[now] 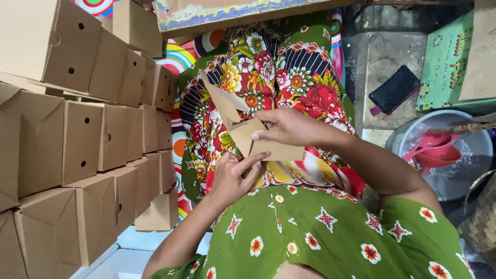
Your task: Assembling small cardboard boxes from flat templates by folding and tucking tabs.
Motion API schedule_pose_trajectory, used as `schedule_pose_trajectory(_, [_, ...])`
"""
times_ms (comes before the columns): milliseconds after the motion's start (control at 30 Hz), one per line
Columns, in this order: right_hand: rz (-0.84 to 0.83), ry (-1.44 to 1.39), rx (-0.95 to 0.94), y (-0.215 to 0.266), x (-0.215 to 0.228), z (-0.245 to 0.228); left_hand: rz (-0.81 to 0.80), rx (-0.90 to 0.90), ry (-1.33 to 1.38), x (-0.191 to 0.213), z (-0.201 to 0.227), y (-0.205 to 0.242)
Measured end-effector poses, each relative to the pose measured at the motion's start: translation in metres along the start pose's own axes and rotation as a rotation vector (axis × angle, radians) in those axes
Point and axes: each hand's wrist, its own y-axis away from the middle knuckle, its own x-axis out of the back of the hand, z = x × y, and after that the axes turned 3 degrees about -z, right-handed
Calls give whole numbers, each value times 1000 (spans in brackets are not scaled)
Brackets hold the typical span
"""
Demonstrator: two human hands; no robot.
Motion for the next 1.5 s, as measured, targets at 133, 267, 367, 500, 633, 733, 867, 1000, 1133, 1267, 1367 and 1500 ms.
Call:
schedule_pose_trajectory(133, [33, -209, -10, -9, 7, 12, -26, -7, 8, 10, 2, 1])
schedule_pose_trajectory(267, [-51, -348, -23, -8, 6, 14, -69, -46, -16, 15, 6, 3])
schedule_pose_trajectory(367, [-115, -359, -99, -3, 7, 28, -99, -75, -48, 13, 0, 5])
schedule_pose_trajectory(500, [-198, -352, -220, 9, -3, 48, -140, -108, -103, 9, -4, 9])
schedule_pose_trajectory(633, [-162, -325, -201, 16, 5, 19, -153, -116, -116, 12, -2, 5])
schedule_pose_trajectory(733, [-10, -323, -90, 22, 2, 30, -165, -135, -137, 12, -1, 6])
schedule_pose_trajectory(867, [20, -219, -158, 31, 6, 11, -152, -182, -175, 12, 0, 6])
schedule_pose_trajectory(1000, [2, -295, -234, 39, 0, 34, -134, -196, -203, 14, 2, 8])
schedule_pose_trajectory(1133, [70, -430, -203, 45, 2, 9, -124, -180, -206, 9, -3, 9])
schedule_pose_trajectory(1267, [171, -218, -135, 57, 7, -1, 19, -264, -164, 8, -9, 12])
schedule_pose_trajectory(1367, [159, -28, -114, 69, 6, -13, 93, -294, -167, 6, -15, 18])
schedule_pose_trajectory(1500, [7, 161, -201, 72, -2, -29, 186, -291, -179, -2, -19, 16])
